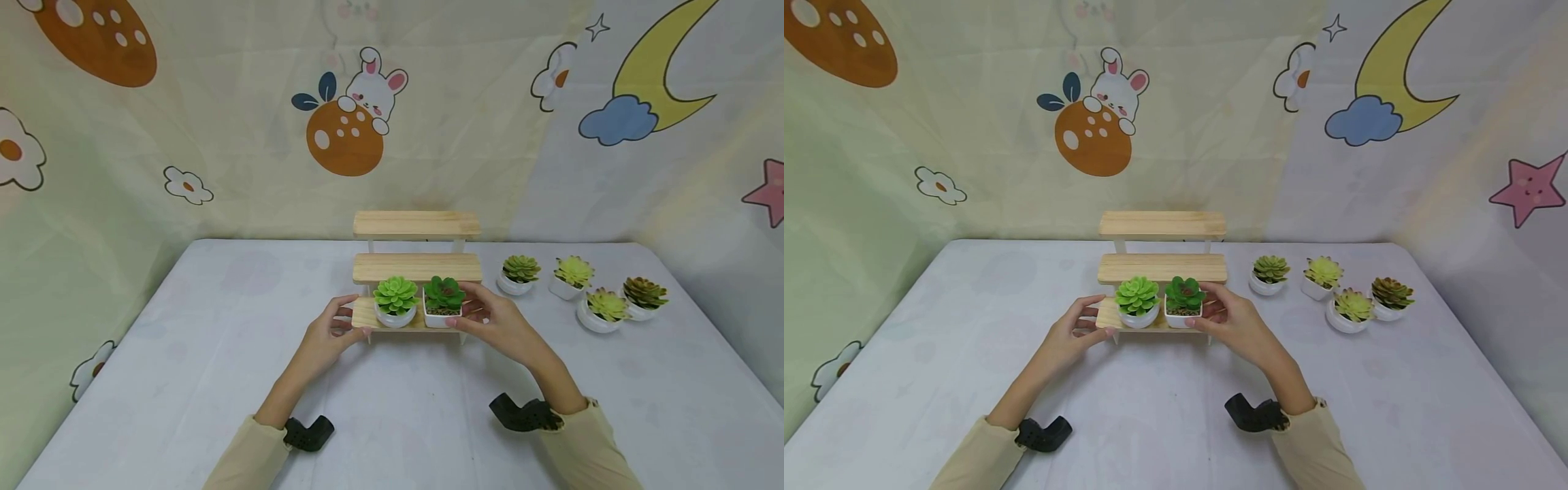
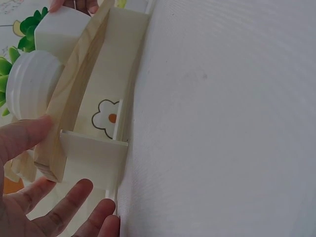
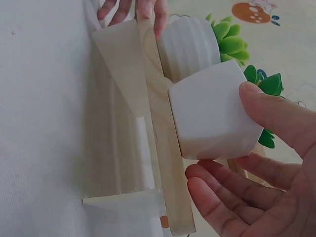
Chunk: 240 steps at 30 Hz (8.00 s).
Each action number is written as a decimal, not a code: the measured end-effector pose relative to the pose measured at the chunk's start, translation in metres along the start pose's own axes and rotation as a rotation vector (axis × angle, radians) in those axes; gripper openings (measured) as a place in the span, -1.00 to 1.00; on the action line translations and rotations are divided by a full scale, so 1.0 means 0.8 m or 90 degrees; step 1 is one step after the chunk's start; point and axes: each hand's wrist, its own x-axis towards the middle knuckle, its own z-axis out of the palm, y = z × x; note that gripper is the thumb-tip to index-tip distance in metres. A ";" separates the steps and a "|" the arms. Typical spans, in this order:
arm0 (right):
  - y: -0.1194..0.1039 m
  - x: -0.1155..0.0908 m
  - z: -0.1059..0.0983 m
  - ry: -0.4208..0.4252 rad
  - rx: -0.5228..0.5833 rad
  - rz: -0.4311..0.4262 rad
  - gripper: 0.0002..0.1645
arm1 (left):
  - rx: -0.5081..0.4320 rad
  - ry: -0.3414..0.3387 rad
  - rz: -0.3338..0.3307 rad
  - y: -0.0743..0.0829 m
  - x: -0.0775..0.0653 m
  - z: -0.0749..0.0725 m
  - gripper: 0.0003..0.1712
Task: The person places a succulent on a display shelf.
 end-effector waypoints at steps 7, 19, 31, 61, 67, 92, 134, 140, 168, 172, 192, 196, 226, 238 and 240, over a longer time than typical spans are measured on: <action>0.001 0.001 0.000 -0.001 0.000 -0.002 -0.21 | 0.001 -0.001 0.004 -0.001 0.000 -0.001 -0.26; 0.003 -0.002 -0.007 0.001 0.023 -0.016 -0.22 | -0.001 0.001 0.013 -0.002 0.000 0.000 -0.25; 0.000 -0.009 -0.028 0.022 0.013 -0.031 -0.30 | 0.000 0.001 0.007 -0.002 0.000 0.001 -0.26; 0.059 -0.065 -0.139 0.137 0.001 0.082 -0.29 | -0.004 -0.002 0.004 0.000 0.000 0.001 -0.25; 0.083 -0.075 -0.155 0.172 -0.012 0.117 -0.28 | -0.005 0.001 0.005 0.001 -0.001 0.000 -0.25; 0.164 -0.080 -0.160 0.267 0.072 0.299 -0.13 | -0.006 -0.001 -0.001 -0.001 -0.001 0.000 -0.25; 0.195 -0.082 -0.164 0.061 0.037 0.277 0.13 | 0.000 0.004 0.019 -0.004 0.000 0.001 -0.24; 0.205 -0.079 -0.162 0.044 -0.011 0.282 0.15 | -0.004 -0.001 0.009 -0.002 -0.001 -0.001 -0.26; 0.168 -0.077 -0.143 0.040 -0.083 0.349 0.22 | -0.008 -0.004 0.007 -0.002 -0.001 -0.001 -0.26; 0.168 -0.076 -0.142 0.047 -0.103 0.341 0.21 | -0.009 -0.004 0.008 -0.003 -0.001 -0.001 -0.25; 0.126 -0.064 -0.144 0.087 -0.114 0.246 0.10 | -0.010 0.000 0.010 -0.003 -0.001 0.000 -0.25; 0.114 -0.057 -0.138 0.096 -0.127 0.210 0.06 | -0.013 -0.002 0.013 -0.004 -0.001 0.000 -0.25; -0.009 0.010 -0.065 0.142 -0.098 0.033 -0.18 | -0.021 0.003 0.012 -0.002 -0.002 0.002 -0.28; -0.055 0.050 -0.028 0.075 -0.046 0.023 -0.06 | -0.031 0.001 0.011 -0.003 -0.001 0.000 -0.26; -0.061 0.055 -0.021 0.064 -0.034 0.027 -0.07 | -0.035 0.001 0.008 -0.002 -0.002 0.000 -0.27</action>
